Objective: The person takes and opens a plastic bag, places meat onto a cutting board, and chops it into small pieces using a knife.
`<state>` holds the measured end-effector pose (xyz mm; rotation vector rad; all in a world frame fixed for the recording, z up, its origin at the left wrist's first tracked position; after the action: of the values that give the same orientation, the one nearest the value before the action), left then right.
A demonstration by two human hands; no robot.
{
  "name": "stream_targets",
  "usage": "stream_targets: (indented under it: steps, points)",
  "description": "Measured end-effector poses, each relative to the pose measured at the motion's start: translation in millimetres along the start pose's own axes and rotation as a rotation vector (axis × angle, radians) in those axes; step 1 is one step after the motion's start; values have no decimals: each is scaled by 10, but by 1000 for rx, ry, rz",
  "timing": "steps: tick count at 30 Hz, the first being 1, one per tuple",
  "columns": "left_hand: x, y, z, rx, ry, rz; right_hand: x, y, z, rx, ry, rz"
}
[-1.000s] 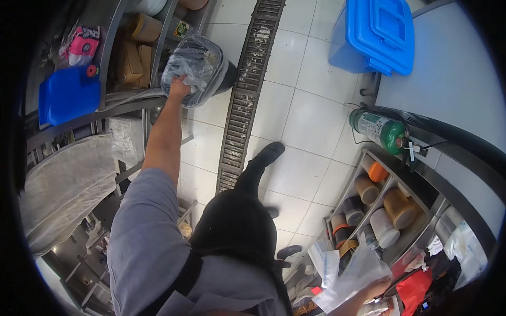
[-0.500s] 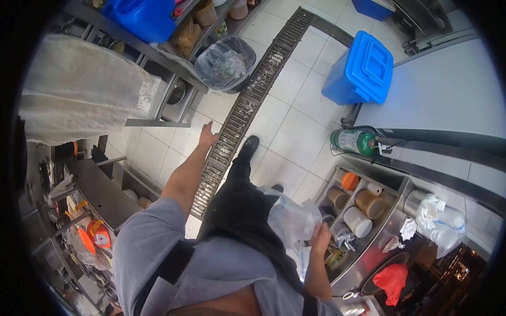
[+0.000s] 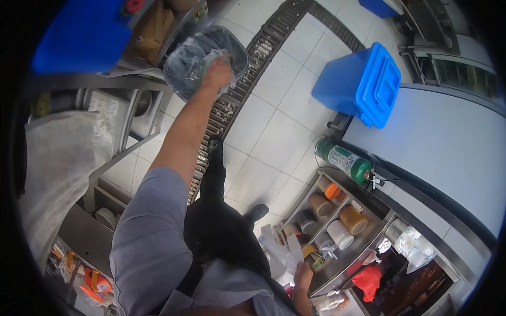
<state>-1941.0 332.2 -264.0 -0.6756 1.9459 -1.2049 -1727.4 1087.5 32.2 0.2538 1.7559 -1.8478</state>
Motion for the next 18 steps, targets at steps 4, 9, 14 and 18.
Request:
stream_targets:
  steps: [4, 9, 14, 18]
  points:
    - [433, 1421, 1337, -56, -354, 443, 410, -291, 754, 97, 86, -49]
    - [188, 987, 1827, -474, -525, 329, 676, -406, 1344, 279, 6, -79]
    - [-63, 535, 1329, -920, -338, 503, 863, -391, 1699, 252, -94, -31]
    - [-133, -129, 1361, -881, -239, 110, 1004, -545, 2017, 268, -245, -89]
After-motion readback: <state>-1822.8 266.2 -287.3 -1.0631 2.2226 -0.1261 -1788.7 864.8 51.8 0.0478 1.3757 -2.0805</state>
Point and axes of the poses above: each hand's wrist, its own x-axis towards the middle knuckle, its own y-axis out of the palm, z = x × y, the point moved 10 cm from there along x, towards the middle knuckle, and after that the axes turned 14 degrees about -y, right-handed, at the moved point
